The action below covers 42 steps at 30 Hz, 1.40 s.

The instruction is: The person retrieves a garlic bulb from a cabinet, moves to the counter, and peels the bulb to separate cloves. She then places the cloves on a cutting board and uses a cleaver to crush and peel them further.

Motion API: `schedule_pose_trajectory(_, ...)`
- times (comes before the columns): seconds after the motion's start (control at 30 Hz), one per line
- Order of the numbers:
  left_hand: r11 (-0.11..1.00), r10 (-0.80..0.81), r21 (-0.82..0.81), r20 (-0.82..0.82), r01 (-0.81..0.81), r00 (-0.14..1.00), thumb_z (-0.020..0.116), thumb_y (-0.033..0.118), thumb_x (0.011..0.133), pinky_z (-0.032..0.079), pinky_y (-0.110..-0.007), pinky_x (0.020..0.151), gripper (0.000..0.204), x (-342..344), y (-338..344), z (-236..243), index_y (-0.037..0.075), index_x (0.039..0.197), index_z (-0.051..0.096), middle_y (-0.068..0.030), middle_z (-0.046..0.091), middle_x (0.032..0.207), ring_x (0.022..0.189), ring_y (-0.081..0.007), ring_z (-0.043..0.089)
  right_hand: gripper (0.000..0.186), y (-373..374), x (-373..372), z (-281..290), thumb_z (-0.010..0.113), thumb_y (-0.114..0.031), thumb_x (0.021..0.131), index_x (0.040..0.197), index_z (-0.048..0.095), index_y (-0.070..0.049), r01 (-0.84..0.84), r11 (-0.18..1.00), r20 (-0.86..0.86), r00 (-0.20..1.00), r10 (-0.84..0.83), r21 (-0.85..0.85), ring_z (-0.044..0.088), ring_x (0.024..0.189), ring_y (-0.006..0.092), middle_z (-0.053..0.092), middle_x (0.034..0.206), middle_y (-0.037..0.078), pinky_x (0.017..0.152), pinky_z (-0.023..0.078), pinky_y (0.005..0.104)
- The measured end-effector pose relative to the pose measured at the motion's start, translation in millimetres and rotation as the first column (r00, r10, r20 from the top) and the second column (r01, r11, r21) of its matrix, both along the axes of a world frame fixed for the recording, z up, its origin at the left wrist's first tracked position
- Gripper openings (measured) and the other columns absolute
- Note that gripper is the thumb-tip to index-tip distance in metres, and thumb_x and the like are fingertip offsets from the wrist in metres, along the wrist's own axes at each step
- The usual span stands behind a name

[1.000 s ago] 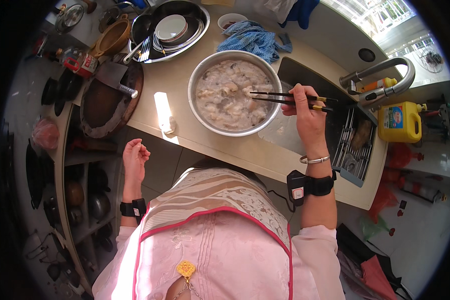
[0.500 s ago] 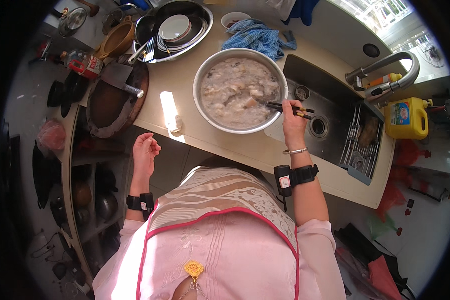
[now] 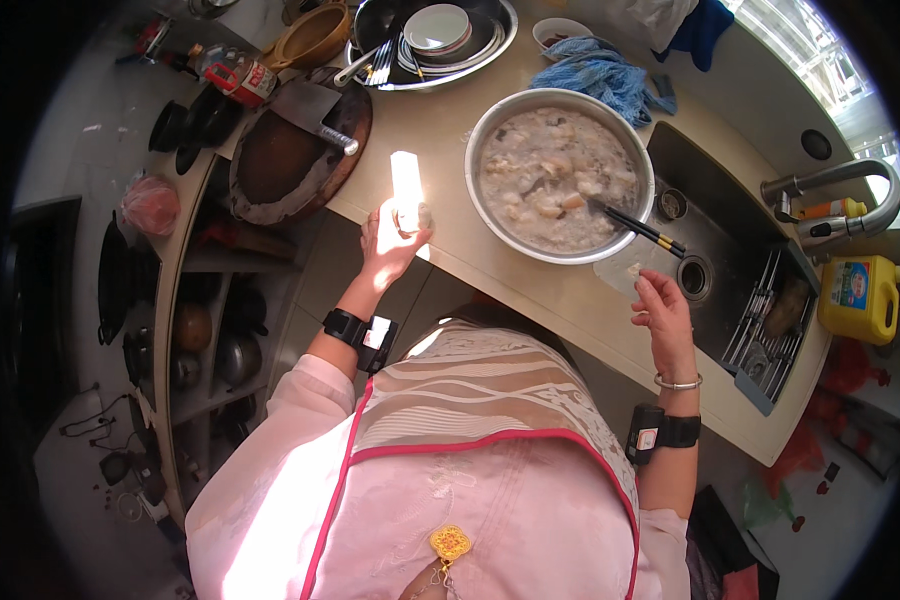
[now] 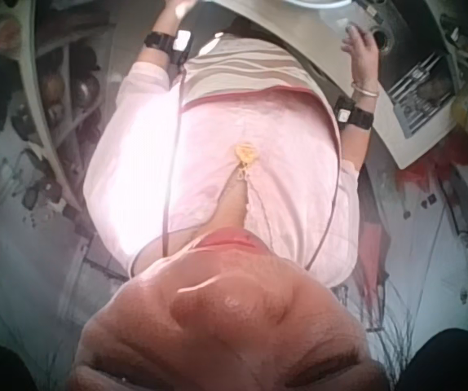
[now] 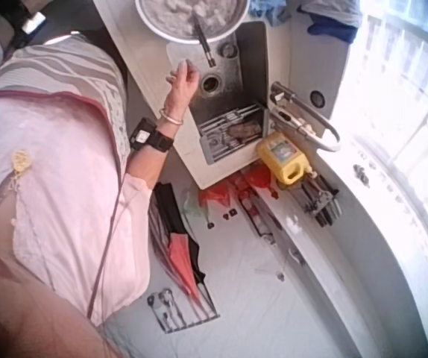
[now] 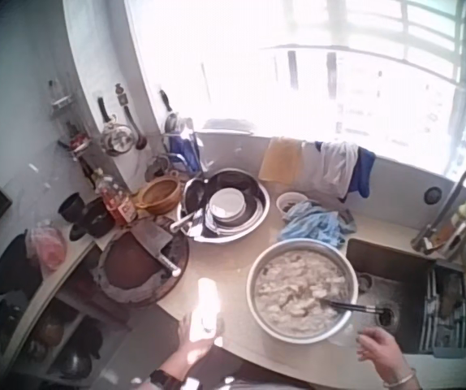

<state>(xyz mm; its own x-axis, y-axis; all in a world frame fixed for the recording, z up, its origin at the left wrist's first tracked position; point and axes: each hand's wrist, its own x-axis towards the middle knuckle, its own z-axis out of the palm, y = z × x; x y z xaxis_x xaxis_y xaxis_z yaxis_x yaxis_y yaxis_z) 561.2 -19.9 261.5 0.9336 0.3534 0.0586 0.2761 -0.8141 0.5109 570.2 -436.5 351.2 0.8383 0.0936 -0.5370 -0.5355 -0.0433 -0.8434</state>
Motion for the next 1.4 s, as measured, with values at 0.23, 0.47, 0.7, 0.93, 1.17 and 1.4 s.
schedule_pose_trajectory(0.23, 1.000, -0.011, -0.004, -0.132, 0.010, 0.991, 0.076, 0.031, 0.067, 0.039, -0.047, 0.094, 0.056, 16.9, -13.1, 15.7, 0.007, 0.114, 0.057, -0.0149, 0.059, 0.107, 0.105, -0.0344, 0.053, 0.039, 2.5, -74.3, 14.2, 0.059, -0.028, 0.092, 0.122, 0.058, -0.003, -0.670, 0.742, -0.071, 0.742, 0.667, -0.035, 0.056, 0.099, 0.0160, 0.061, 0.109, 0.008, 0.086, 0.046, 0.0279)
schedule_pose_trajectory(0.47, 0.866, -0.089, -0.482, 0.115, 0.134, 0.989, 0.080, 0.015, 0.068, 0.048, -0.037, 0.086, 0.066, -7.0, -40.4, 82.1, -0.001, 0.122, 0.045, -0.0185, 0.051, 0.113, 0.098, -0.0276, 0.056, 0.029, 14.9, -39.2, 60.2, 0.061, -0.024, 0.092, 0.108, 0.065, 0.000, -0.586, 0.784, 0.061, 0.792, 0.608, -0.206, 0.058, 0.081, 0.0112, 0.067, 0.091, 0.006, 0.074, 0.047, 0.0261)
schedule_pose_trajectory(0.7, 0.648, -0.361, -0.703, 0.055, 0.293, 0.931, 0.078, 0.014, 0.072, 0.048, -0.032, 0.086, 0.059, -48.2, -116.9, 146.7, 0.004, 0.121, 0.047, -0.0132, 0.056, 0.110, 0.098, -0.0195, 0.058, 0.021, 83.1, -8.5, 74.8, 0.063, -0.014, 0.088, 0.107, 0.063, -0.003, -0.469, 0.848, 0.560, 0.646, 0.519, -0.246, 0.063, 0.079, 0.0167, 0.062, 0.092, 0.009, 0.066, 0.050, 0.0280)
schedule_pose_trajectory(0.93, 0.726, -0.498, -0.486, 0.117, 0.487, 0.859, 0.078, 0.013, 0.068, 0.047, -0.040, 0.088, 0.064, -61.3, -147.7, 148.9, 0.003, 0.123, 0.047, -0.0202, 0.056, 0.113, 0.103, -0.0367, 0.057, 0.012, 86.5, -33.2, 65.4, 0.065, -0.011, 0.084, 0.093, 0.061, -0.003, -0.368, 0.860, 0.629, 0.586, 0.510, -0.354, 0.063, 0.072, 0.0240, 0.061, 0.086, 0.011, 0.062, 0.051, 0.0320)
schedule_pose_trajectory(1.17, 0.612, -0.662, -0.464, 0.143, 0.640, 0.736, 0.079, 0.014, 0.069, 0.047, -0.039, 0.089, 0.064, -65.8, -171.7, 131.9, 0.003, 0.125, 0.049, -0.0185, 0.059, 0.111, 0.106, -0.0337, 0.057, 0.010, 62.9, -70.4, 60.0, 0.060, -0.013, 0.084, 0.086, 0.060, -0.003, -0.093, 0.738, 0.609, 0.502, 0.614, -0.668, 0.061, 0.070, 0.0309, 0.062, 0.081, 0.013, 0.060, 0.050, 0.0392)
schedule_pose_trajectory(1.4, 0.577, -0.762, -0.378, 0.071, 0.725, 0.644, 0.074, 0.013, 0.069, 0.047, -0.041, 0.088, 0.057, -85.8, -205.6, 120.2, 0.001, 0.120, 0.051, -0.0212, 0.058, 0.107, 0.102, -0.0379, 0.056, 0.008, 45.2, -113.9, 50.8, 0.057, -0.010, 0.083, 0.081, 0.054, -0.003, 0.025, 0.538, 0.457, 0.561, 0.690, -0.843, 0.062, 0.068, 0.0314, 0.060, 0.075, 0.015, 0.061, 0.052, 0.0408)
